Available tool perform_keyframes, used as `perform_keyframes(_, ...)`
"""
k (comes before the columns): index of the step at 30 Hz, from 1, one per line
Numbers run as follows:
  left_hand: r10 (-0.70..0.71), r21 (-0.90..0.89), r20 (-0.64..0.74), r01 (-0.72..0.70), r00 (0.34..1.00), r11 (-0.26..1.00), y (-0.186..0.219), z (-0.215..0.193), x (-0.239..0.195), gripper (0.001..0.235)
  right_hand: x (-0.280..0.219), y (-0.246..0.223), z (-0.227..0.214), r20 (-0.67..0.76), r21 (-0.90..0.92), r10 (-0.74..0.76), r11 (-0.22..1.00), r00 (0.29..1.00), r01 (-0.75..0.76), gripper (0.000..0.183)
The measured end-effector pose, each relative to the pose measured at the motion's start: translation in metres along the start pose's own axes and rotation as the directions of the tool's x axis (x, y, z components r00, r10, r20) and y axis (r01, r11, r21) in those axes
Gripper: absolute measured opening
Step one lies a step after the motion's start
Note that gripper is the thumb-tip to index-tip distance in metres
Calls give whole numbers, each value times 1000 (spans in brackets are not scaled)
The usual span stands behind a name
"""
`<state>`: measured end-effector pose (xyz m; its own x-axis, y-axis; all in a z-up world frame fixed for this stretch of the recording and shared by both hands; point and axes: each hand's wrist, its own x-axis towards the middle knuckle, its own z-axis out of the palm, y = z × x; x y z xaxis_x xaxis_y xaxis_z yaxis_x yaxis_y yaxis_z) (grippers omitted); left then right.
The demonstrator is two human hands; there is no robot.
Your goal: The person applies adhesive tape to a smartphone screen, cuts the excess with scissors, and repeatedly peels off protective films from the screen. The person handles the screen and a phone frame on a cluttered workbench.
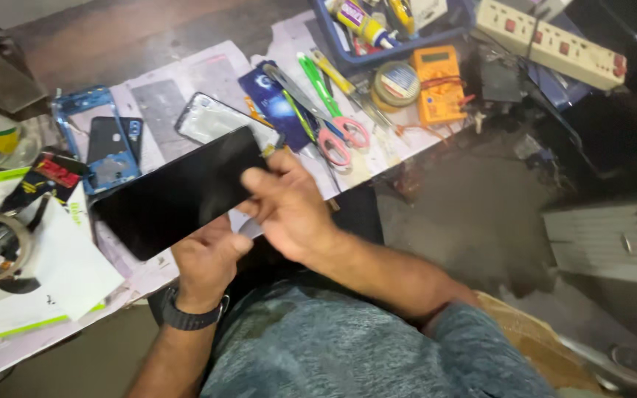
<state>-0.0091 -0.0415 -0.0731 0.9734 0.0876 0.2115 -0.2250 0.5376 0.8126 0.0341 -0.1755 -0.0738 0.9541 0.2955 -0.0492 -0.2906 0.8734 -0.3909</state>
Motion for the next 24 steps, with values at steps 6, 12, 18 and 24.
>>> perform_keyframes(6, 98, -135, -124, -115, 987, 984, -5, -14, 12, 36, -9, -63, -7, 364, -930, -132, -5, 922, 367, 9)
perform_keyframes(12, -2, -248, -128, -30, 992, 968, -1, -15, 17, 46, 4, -121, -28, 499, -587, -158, -785, 852, 199, 25)
perform_keyframes(18, -77, -322, -145, 27, 986, 946, 3, -2, 25, 48, 16, -115, -27, 289, -602, -175, -798, 941, 36, 28)
perform_keyframes(24, -79, -361, -96, 40, 992, 932, 15, -2, 27, 40, 8, -137, -32, 315, -949, -492, -159, 812, 272, 31)
